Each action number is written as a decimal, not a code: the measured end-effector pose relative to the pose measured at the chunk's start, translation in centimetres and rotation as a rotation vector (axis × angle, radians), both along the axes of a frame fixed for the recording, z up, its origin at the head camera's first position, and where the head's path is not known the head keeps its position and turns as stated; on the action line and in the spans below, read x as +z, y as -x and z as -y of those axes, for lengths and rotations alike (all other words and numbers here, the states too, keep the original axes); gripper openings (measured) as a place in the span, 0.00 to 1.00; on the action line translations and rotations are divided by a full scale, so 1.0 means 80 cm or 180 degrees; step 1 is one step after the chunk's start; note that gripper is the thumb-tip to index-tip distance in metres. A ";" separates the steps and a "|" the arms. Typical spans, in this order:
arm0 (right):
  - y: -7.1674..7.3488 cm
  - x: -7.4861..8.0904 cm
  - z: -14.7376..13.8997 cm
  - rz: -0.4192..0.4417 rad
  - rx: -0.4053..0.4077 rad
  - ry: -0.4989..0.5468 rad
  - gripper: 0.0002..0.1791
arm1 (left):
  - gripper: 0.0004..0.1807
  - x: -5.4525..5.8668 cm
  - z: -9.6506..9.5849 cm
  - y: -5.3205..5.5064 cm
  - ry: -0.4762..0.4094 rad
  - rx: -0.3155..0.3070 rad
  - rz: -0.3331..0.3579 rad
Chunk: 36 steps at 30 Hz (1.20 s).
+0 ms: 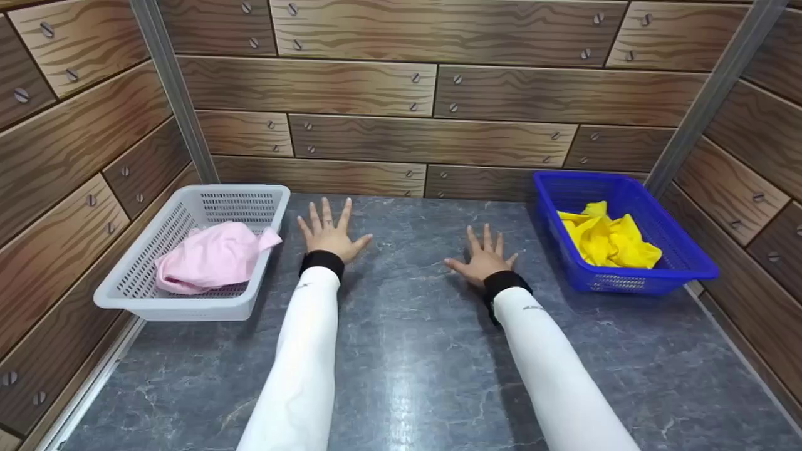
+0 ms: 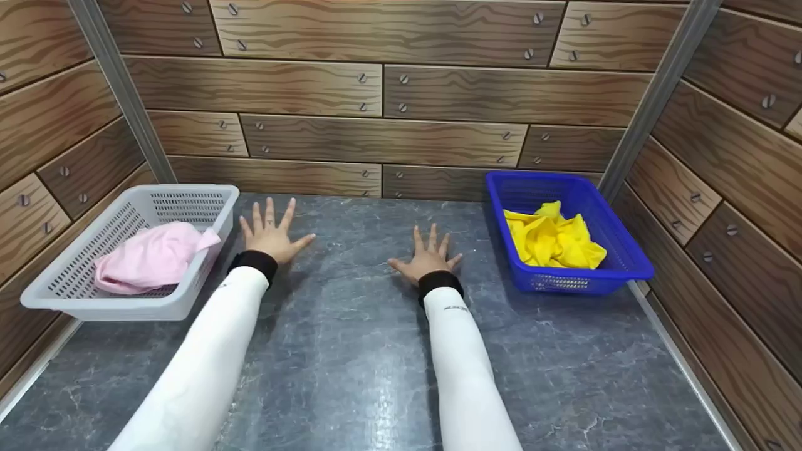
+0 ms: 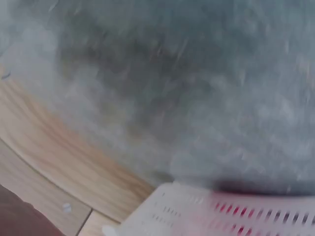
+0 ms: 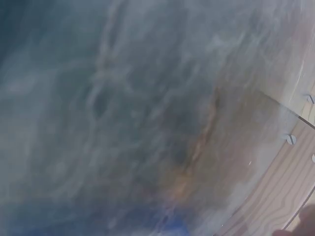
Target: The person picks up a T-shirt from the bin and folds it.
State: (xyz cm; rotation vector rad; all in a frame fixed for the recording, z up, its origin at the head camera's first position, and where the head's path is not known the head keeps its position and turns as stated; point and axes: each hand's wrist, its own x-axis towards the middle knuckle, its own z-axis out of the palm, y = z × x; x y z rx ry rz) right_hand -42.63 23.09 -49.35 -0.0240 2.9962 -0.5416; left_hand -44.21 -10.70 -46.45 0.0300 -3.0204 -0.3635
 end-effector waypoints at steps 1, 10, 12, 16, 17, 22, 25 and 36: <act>-0.001 -0.001 0.000 0.0075 0.0030 0.0013 0.58 | 0.54 0.007 0.003 0.000 -0.0026 0.0011 -0.0009; -0.002 -0.014 -0.005 0.0541 0.0148 0.0029 0.62 | 0.55 0.088 0.064 -0.001 -0.0181 0.0184 -0.0154; -0.003 -0.015 -0.004 0.0605 0.0184 0.0004 0.63 | 0.55 0.100 0.085 -0.001 -0.0210 0.0268 -0.0195; -0.008 -0.012 -0.001 0.0659 0.0239 -0.0100 0.62 | 0.56 0.117 0.132 -0.008 -0.0260 0.0432 -0.0178; -0.011 -0.010 0.000 0.0660 0.0242 -0.0104 0.62 | 0.57 0.119 0.144 -0.011 -0.0274 0.0473 -0.0160; -0.024 0.004 0.008 0.0660 0.0237 -0.0066 0.59 | 0.60 0.123 0.198 -0.027 -0.0282 0.0690 -0.0017; -0.028 0.009 0.012 0.0646 0.0229 -0.0038 0.58 | 0.61 0.117 0.221 -0.036 -0.0346 0.0797 0.0113; -0.030 0.009 0.012 0.0606 0.0193 0.0016 0.57 | 0.65 0.096 0.226 -0.094 -0.0579 0.1031 0.1057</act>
